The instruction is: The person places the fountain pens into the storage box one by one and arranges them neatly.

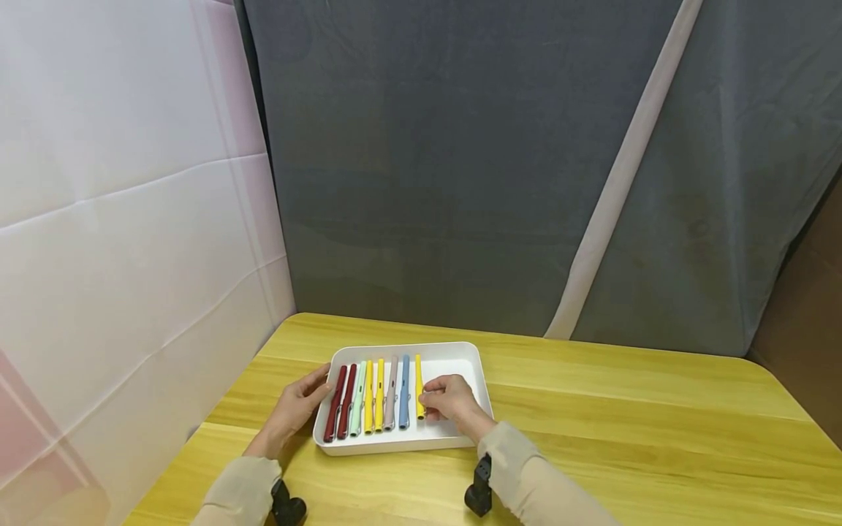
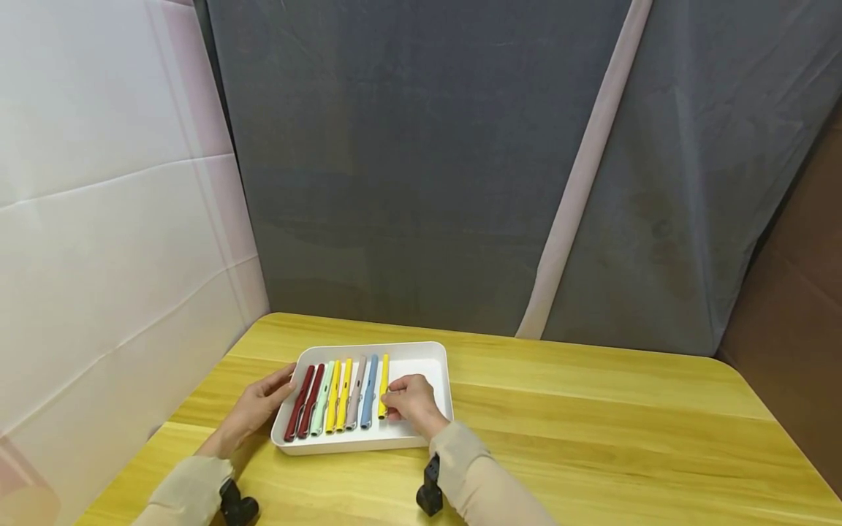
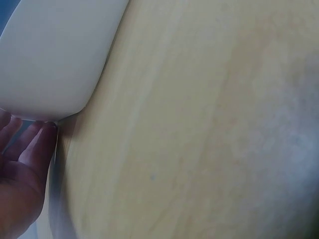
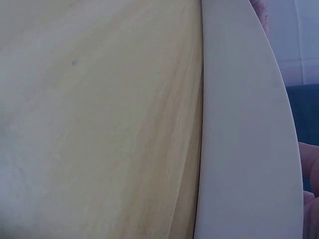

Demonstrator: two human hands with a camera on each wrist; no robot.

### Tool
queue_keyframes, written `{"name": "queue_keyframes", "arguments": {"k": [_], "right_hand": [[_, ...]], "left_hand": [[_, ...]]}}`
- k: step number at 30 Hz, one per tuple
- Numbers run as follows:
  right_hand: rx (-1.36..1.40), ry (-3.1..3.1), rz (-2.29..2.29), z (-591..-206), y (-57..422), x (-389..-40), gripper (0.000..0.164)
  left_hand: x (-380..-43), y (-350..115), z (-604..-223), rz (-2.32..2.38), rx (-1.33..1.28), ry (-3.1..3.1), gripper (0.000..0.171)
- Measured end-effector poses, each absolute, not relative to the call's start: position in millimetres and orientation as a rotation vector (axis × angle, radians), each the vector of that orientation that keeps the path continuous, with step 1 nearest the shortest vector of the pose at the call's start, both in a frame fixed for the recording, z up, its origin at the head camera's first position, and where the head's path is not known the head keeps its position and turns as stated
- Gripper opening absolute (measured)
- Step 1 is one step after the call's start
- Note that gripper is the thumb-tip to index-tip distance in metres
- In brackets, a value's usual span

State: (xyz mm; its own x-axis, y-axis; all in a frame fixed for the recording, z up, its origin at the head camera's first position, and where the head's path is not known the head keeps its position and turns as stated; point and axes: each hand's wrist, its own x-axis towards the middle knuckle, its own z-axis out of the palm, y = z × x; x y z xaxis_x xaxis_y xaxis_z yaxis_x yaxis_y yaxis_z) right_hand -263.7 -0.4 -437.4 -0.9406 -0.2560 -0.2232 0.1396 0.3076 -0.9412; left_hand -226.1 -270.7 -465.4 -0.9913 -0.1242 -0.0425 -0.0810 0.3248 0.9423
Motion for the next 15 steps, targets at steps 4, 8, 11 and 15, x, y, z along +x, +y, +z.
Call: {"name": "queue_keyframes", "arguments": {"k": [4, 8, 11, 15], "right_hand": [[-0.101, 2.248, -1.676, -438.0, -0.6, -264.2, 0.024], [-0.121, 2.246, -1.681, -437.7, -0.5, -264.1, 0.020], [-0.122, 2.248, -1.672, -438.2, -1.1, -264.0, 0.019], [-0.123, 2.279, -1.632, -441.7, -2.2, -264.7, 0.021]], "left_hand": [[-225.1, -269.7, -463.6, -1.802, 0.192, -2.517, 0.051], [-225.1, -271.2, -466.6, -1.811, 0.153, -2.488, 0.054], [-224.7, -274.2, -471.9, -1.806, 0.073, -2.443, 0.057], [-224.7, -274.7, -473.6, -1.803, 0.048, -2.433, 0.059]]}}
